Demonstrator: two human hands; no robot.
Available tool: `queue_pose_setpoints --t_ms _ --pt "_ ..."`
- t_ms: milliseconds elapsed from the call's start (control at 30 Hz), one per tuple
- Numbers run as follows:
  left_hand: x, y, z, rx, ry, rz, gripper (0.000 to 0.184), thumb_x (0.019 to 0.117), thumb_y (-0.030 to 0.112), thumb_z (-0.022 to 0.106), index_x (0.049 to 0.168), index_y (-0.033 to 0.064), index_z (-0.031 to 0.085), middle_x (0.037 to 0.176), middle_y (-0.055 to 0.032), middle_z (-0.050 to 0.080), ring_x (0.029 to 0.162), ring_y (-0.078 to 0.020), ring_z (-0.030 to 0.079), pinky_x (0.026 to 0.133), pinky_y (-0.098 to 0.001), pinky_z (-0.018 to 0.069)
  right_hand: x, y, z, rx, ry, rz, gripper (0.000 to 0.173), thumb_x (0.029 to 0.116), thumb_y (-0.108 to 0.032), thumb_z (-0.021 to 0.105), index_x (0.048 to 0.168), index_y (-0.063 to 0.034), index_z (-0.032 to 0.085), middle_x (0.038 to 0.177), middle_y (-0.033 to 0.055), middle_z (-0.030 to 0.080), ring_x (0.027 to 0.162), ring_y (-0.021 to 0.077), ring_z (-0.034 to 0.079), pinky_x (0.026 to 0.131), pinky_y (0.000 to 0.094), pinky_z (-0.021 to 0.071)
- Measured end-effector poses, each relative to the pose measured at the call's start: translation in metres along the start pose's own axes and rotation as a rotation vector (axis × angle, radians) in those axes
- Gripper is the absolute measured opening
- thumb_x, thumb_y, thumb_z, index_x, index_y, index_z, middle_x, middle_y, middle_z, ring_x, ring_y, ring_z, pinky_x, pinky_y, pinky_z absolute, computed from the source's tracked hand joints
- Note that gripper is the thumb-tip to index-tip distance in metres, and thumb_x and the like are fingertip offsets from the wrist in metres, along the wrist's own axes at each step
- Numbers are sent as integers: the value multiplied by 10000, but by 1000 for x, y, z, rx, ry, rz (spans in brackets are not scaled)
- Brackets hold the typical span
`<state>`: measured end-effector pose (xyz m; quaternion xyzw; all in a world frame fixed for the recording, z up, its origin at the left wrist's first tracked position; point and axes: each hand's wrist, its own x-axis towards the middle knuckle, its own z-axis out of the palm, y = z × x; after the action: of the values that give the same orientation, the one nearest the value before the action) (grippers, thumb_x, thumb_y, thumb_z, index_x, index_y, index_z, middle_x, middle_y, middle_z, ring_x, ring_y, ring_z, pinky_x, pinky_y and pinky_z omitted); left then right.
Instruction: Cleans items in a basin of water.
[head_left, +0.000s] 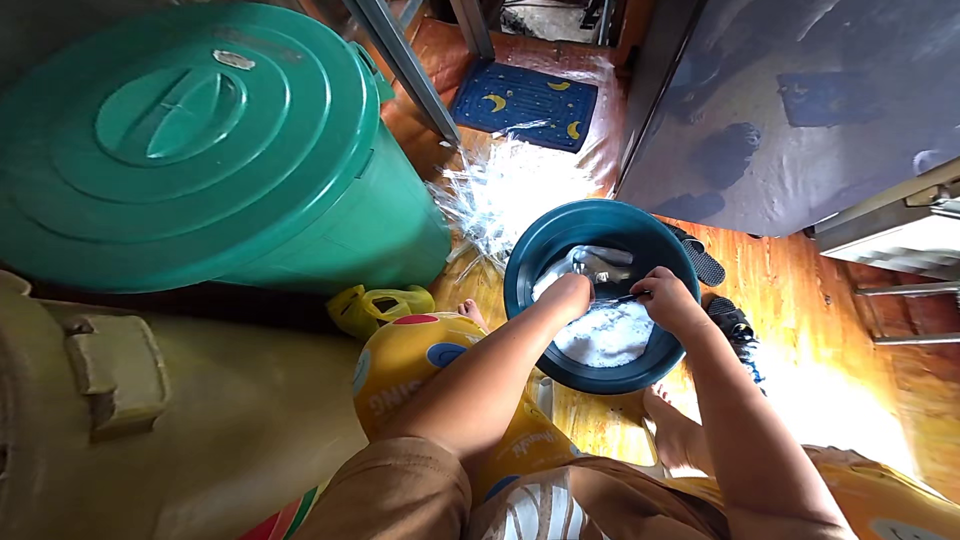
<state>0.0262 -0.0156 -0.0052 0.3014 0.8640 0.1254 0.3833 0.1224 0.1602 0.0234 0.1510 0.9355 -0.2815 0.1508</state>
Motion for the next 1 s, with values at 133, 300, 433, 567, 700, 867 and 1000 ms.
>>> queue_pose_setpoints --t_ms 133,300,433,567,700,867,1000 --pt "-2 3 -3 -52 -13 68 222 984 117 650 1182 52 726 1118 -166 730 1095 -339 687 989 -573 518 -4 -13 0 -29 43 -113 203 931 35 660 1075 -45 777 1204 211 626 1157 352 608 1019 487 506" --pt "-4 10 -6 -173 19 90 246 955 88 688 1197 64 723 1129 -144 732 1095 -312 687 989 -566 517 -16 -26 -6 83 206 -327 263 888 78 684 1107 -40 770 1117 200 652 1089 353 625 979 497 519" --pt "-1 7 -5 -261 32 166 217 973 94 676 1174 19 709 1083 -157 730 1022 -289 702 965 -525 537 -27 -33 -13 191 338 -487 247 896 73 675 1114 -24 741 1109 170 643 964 237 671 825 359 602" --pt "0 1 -1 -265 67 245 180 972 83 668 1122 0 721 1090 -162 721 992 -274 699 941 -488 547 -41 -42 -24 110 446 -570 252 910 59 629 1112 -32 751 1086 150 643 988 242 652 861 374 579" --pt "1 0 0 -277 70 215 183 968 82 678 1129 6 721 1076 -153 727 990 -266 704 951 -480 551 -47 -38 -31 43 486 -534 278 903 73 602 1111 -33 753 1078 159 645 1021 302 645 894 452 564" --pt "0 6 -5 -269 67 151 238 978 116 671 1200 39 711 1079 -144 738 1015 -279 708 969 -517 541 -32 -4 -14 -74 63 -151 247 920 92 583 1091 -3 734 1171 213 642 1149 384 615 1008 540 509" --pt "-4 11 -9 -279 92 156 232 991 147 659 1197 58 716 1138 -143 727 1101 -279 685 1013 -525 514 -18 26 16 -205 -224 -59 276 933 56 545 1150 13 709 1281 233 616 1225 387 595 1053 534 482"
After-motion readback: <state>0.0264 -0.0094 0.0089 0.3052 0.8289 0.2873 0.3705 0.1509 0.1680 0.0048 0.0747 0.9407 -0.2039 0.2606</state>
